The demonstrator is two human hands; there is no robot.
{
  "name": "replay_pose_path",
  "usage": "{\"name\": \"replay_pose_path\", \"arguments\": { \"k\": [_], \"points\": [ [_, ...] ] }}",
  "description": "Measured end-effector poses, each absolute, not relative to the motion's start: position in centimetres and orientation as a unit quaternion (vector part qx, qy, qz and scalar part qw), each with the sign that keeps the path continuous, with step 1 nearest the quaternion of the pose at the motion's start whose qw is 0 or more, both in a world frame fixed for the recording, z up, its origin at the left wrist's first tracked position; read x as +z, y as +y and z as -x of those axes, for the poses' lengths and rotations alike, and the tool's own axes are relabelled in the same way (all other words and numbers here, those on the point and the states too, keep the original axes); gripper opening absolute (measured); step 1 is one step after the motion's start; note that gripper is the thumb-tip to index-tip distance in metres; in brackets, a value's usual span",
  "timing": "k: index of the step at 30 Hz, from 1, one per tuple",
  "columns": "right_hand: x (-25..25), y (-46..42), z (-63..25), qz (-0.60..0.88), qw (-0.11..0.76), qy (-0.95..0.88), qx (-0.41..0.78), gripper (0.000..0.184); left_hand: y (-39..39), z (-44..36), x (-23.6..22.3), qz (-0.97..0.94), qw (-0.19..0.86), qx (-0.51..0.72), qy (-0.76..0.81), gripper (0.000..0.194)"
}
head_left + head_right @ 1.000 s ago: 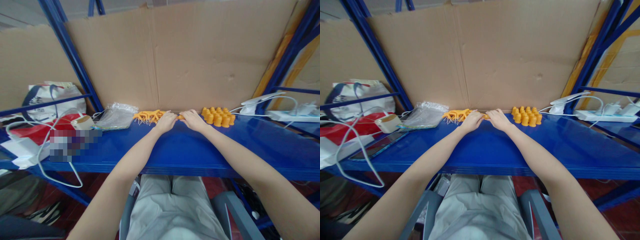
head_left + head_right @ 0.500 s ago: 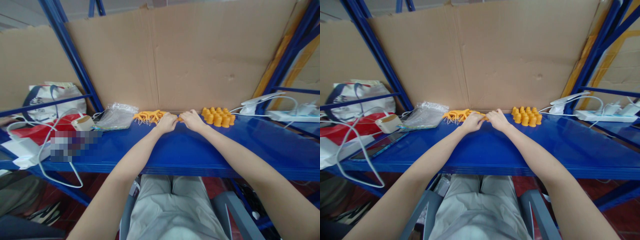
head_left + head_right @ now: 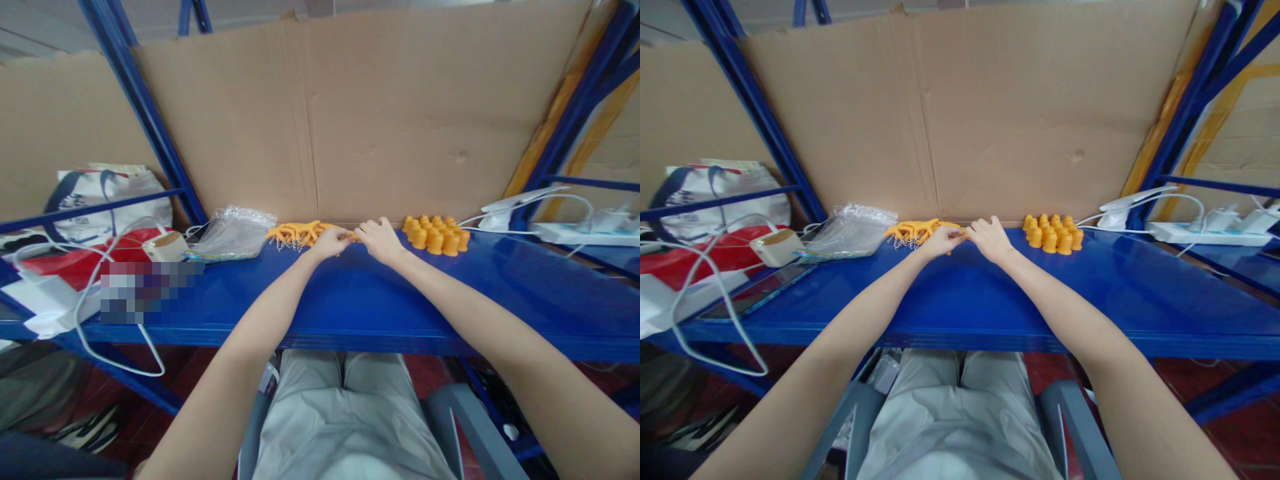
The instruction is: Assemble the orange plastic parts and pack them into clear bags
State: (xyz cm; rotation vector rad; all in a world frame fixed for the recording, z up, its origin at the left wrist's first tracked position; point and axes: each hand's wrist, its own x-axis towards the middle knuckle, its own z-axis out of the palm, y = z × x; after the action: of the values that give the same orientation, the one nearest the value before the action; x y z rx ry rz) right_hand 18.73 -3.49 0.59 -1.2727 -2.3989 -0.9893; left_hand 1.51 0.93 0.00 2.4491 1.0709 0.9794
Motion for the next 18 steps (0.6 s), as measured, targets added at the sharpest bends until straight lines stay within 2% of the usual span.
{"name": "replay_pose_path", "arguments": {
  "k": [5,8,10,15,18],
  "points": [
    [0.5,-3.5,-18.6,0.419,0.134,-0.818,-0.372,0.031,0.3,-0.9,1.0,-0.805,0.309,0.332,0.383,0.02],
    [0.4,-3.4,-18.6,0.409,0.137,-0.818,-0.381,0.031,-0.2,-0.7,1.2,-0.802,0.319,0.319,0.391,0.024],
    [0.2,-3.2,-18.8,0.403,0.132,-0.821,-0.383,0.03,-0.3,-0.8,1.1,-0.822,0.269,0.303,0.4,0.025],
    [-0.3,-2.4,-20.1,0.386,0.123,-0.837,-0.368,0.028,-0.4,-1.8,0.2,-0.878,0.038,0.278,0.388,0.024],
    [-0.5,-2.2,-20.5,0.38,0.119,-0.852,-0.339,0.03,-0.6,-2.1,-0.1,-0.885,-0.039,0.252,0.39,0.023]
  ]
}}
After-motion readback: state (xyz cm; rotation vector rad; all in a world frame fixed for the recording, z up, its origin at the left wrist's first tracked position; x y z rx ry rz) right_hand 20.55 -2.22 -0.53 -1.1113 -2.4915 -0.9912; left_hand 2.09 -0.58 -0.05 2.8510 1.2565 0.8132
